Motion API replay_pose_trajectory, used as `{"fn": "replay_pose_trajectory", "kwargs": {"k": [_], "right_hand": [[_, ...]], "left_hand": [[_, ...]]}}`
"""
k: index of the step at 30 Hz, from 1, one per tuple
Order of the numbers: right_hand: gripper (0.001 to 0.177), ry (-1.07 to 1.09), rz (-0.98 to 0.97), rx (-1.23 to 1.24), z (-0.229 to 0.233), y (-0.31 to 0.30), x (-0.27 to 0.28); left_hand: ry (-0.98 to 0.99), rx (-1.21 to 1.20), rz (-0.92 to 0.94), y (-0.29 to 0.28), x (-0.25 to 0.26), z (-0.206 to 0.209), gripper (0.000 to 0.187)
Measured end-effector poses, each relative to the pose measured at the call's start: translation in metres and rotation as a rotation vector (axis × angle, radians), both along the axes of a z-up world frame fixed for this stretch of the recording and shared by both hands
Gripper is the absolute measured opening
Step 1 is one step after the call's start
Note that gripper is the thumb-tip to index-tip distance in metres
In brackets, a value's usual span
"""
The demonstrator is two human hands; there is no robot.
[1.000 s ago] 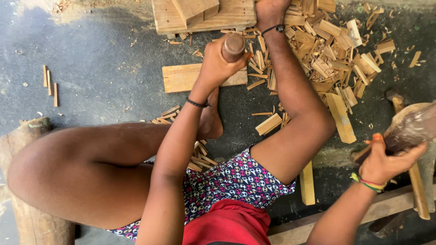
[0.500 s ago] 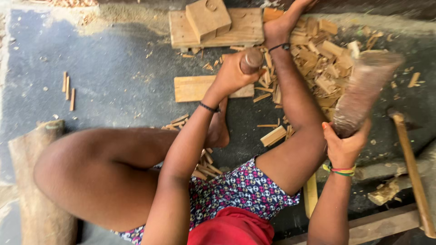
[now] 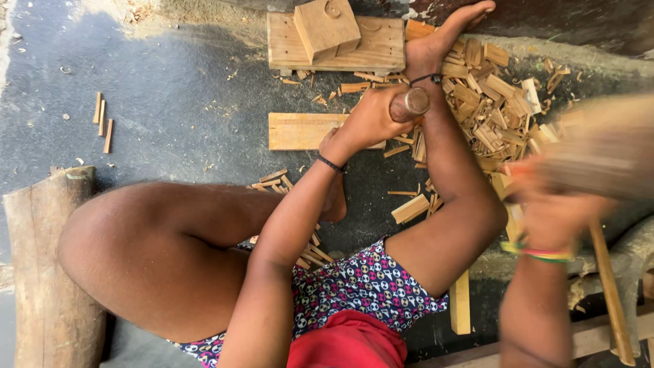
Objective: The person sits on the floor and uses a wooden mallet to strike a chisel, carving small rectangular pieces from a larger block of wood. The person repeatedly positions the chisel and strikes it to produce uniform wooden sticks, which accumulate on the floor.
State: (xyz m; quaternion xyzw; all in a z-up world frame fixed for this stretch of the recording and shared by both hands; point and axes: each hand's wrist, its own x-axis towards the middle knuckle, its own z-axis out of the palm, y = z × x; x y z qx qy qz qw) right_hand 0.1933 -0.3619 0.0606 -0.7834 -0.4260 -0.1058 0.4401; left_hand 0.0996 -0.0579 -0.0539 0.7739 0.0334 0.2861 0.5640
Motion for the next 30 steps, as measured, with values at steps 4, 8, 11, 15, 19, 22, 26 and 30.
{"fn": "replay_pose_trajectory", "kwargs": {"k": [4, 8, 11, 15, 19, 22, 26, 30], "right_hand": [[0.072, -0.351, -0.06, -0.698, 0.007, 0.032, -0.024], [0.061, -0.161, -0.084, -0.488, 0.011, 0.027, -0.031], [0.045, -0.004, -0.108, -0.214, 0.009, 0.003, -0.026], [0.03, 0.289, -0.158, 0.056, -0.003, -0.017, -0.016], [0.029, 0.439, -0.169, 0.154, -0.023, -0.026, -0.02], [0.033, 0.459, -0.17, 0.138, -0.031, -0.024, -0.023], [0.035, 0.411, -0.185, 0.091, -0.039, -0.022, -0.028], [0.04, 0.336, -0.181, 0.059, -0.039, -0.022, -0.033]], "left_hand": [[-0.002, 0.16, -0.025, 0.007, 0.009, -0.048, 0.031], [0.184, 0.022, -0.126, -0.021, 0.005, -0.076, 0.048], [0.113, 0.073, -0.069, -0.022, 0.006, -0.078, 0.047], [-0.011, -0.026, 0.06, 0.006, -0.005, -0.043, 0.043], [0.012, -0.042, 0.104, 0.017, -0.02, -0.006, 0.031], [-0.039, -0.02, 0.103, 0.021, -0.028, 0.017, 0.028], [-0.071, -0.006, 0.08, 0.021, -0.03, 0.02, 0.03], [-0.077, -0.005, 0.083, 0.015, -0.028, 0.007, 0.031]]}}
